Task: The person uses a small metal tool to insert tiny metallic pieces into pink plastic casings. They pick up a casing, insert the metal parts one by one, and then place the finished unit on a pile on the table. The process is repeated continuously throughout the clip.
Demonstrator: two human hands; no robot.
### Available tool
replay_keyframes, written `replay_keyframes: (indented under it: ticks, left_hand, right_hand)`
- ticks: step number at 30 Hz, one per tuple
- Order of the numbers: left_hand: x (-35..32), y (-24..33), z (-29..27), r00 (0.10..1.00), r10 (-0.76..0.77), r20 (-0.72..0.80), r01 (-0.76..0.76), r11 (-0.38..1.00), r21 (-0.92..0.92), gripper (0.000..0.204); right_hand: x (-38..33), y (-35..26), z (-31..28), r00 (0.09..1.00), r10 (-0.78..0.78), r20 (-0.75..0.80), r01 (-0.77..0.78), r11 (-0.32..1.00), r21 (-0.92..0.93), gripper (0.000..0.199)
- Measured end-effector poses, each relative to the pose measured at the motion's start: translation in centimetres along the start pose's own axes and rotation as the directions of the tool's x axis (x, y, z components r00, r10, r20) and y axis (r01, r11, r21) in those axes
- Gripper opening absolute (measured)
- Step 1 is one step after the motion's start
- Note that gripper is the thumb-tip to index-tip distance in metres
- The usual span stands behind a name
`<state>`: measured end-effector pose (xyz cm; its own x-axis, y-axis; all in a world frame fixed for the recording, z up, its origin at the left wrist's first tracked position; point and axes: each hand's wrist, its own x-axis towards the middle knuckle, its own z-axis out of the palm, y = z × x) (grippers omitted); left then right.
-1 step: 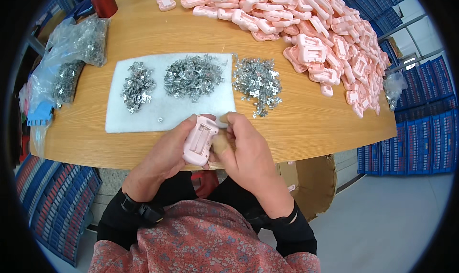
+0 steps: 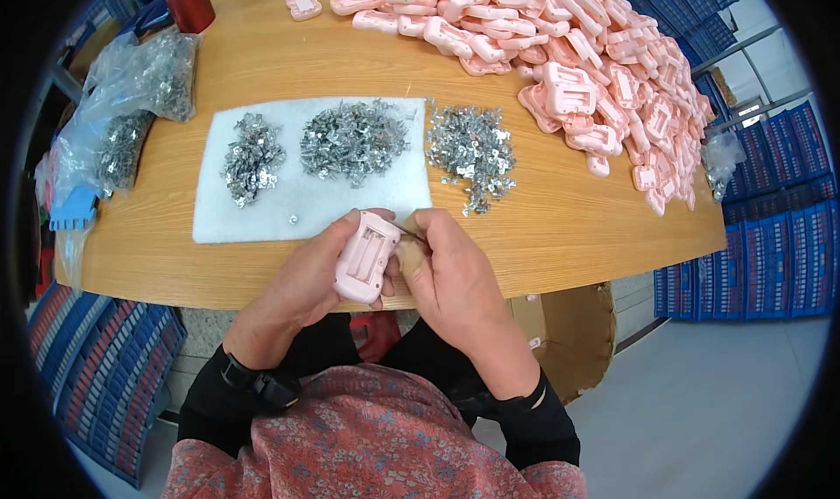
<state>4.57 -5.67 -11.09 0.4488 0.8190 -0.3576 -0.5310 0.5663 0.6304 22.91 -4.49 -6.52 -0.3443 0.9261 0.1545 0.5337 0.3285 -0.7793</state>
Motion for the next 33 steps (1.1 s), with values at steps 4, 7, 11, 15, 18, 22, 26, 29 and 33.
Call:
replay_keyframes:
  ticks: [4, 7, 11, 15, 18, 22, 26, 29, 33]
  left_hand:
    - [0.0, 0.1, -0.2, 0.999, 0.026, 0.034, -0.025, 0.999, -0.022, 0.047]
    - [-0.1, 0.3, -0.1, 0.999, 0.031, 0.03, -0.031, 0.999, -0.023, 0.046]
    - [-0.2, 0.1, 0.2, 0.999, 0.039, -0.021, -0.038, 0.998, 0.042, 0.047]
    - [-0.4, 0.3, 0.8, 0.997, 0.066, -0.04, -0.062, 0.994, 0.095, 0.049]
    - [-0.3, 0.0, 0.8, 0.991, 0.122, 0.047, -0.125, 0.99, 0.068, 0.052]
    - [-0.8, -0.6, 1.0, 0.993, 0.111, 0.052, -0.114, 0.991, 0.074, 0.049]
    - [-1.7, -0.3, 1.4, 0.975, 0.218, -0.043, -0.185, 0.904, 0.384, 0.041]
    - [-2.6, 1.9, 1.6, 0.976, 0.212, 0.041, -0.195, 0.783, 0.59, 0.037]
    - [-2.8, 2.8, 1.8, 0.974, 0.192, 0.116, -0.203, 0.529, 0.824, 0.037]
  right_hand:
    - [-0.4, 0.5, -0.5, 0.995, -0.076, 0.058, 0.09, 0.95, -0.299, 0.026]
    - [-0.6, -0.9, -0.7, 0.993, -0.092, 0.073, 0.114, 0.895, -0.431, 0.023]
    - [-0.8, -1.7, -0.9, 0.989, -0.062, 0.137, 0.13, 0.807, -0.576, 0.026]
    - [-0.7, 0.1, -1.5, 0.996, -0.08, 0.042, 0.089, 0.941, -0.327, 0.022]
    - [-0.4, 0.5, -0.1, 0.975, 0.157, -0.16, -0.125, 0.973, 0.193, 0.019]
    - [-0.4, 0.8, 0.7, 0.931, 0.288, 0.224, -0.363, 0.665, 0.652, 0.021]
    - [0.0, 1.3, -0.6, 0.925, 0.252, 0.286, -0.381, 0.639, 0.668, 0.021]
    - [-0.1, 0.8, -0.9, 0.907, 0.262, 0.329, -0.419, 0.64, 0.644, 0.021]
    - [-0.5, 0.5, -0.9, 0.902, 0.249, 0.353, -0.425, 0.658, 0.622, 0.02]
